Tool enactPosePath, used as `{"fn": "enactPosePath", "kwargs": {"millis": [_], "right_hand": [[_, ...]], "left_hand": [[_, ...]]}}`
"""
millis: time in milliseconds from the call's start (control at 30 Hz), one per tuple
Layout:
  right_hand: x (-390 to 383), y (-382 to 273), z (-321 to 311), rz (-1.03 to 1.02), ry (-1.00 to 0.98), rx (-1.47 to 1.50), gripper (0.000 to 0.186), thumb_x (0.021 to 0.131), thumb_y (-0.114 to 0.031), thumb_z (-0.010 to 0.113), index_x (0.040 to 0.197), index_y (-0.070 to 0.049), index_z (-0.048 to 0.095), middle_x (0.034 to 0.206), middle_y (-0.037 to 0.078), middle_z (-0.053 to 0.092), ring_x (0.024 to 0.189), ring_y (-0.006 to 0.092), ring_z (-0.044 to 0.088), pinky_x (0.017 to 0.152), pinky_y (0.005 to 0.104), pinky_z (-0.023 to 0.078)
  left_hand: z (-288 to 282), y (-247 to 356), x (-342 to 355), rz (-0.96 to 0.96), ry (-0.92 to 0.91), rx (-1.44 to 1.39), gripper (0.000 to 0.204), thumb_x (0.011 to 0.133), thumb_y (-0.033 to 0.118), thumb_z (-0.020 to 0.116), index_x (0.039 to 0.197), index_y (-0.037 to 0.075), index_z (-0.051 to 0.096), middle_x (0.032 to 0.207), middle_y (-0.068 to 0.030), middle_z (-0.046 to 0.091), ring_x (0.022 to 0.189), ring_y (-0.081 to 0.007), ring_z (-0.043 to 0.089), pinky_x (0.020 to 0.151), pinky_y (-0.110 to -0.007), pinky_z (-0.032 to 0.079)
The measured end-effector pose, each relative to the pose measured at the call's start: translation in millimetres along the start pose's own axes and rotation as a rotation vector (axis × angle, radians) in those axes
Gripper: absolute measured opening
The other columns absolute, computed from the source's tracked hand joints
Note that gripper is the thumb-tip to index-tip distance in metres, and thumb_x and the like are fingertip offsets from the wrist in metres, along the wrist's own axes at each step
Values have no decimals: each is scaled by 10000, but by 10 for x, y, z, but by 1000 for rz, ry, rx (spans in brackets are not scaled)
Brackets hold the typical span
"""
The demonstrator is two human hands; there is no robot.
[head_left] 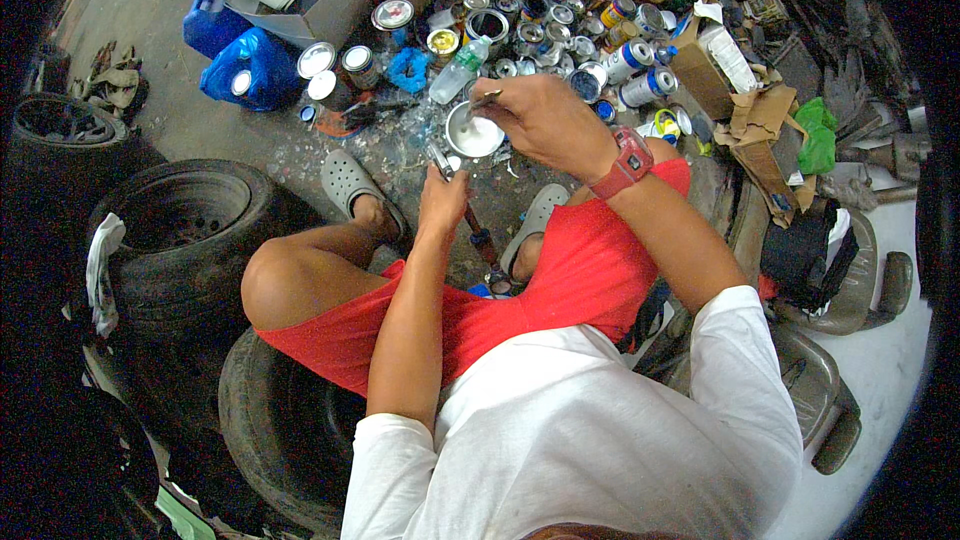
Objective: The person sits on the floor and pours liquid from a blue plastic bottle into a small metal cup. They then use a stick to stir the contents of the cup. The person picks up a paint can and pours more liquid into the cup, continuing to stir the mixture.
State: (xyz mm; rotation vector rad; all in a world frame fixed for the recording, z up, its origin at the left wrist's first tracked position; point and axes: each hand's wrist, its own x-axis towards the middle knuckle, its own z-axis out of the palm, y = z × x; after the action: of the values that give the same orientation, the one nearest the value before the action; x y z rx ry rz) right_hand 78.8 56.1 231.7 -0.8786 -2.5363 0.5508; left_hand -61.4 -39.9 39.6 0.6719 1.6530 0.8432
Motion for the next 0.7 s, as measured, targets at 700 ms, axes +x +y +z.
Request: {"fn": "enactPosePath", "kwargs": {"millis": [700], "right_hand": [[112, -64, 11, -13, -51, 14, 138, 890, -168, 623, 928, -36, 636, 792, 206, 644, 756, 410, 628, 653, 488, 482]], "left_hand": [[-38, 130, -85, -38, 35, -33, 479, 876, 172, 585, 1280, -40, 439, 881, -138, 655, 735, -225, 664, 642, -360, 515]]}}
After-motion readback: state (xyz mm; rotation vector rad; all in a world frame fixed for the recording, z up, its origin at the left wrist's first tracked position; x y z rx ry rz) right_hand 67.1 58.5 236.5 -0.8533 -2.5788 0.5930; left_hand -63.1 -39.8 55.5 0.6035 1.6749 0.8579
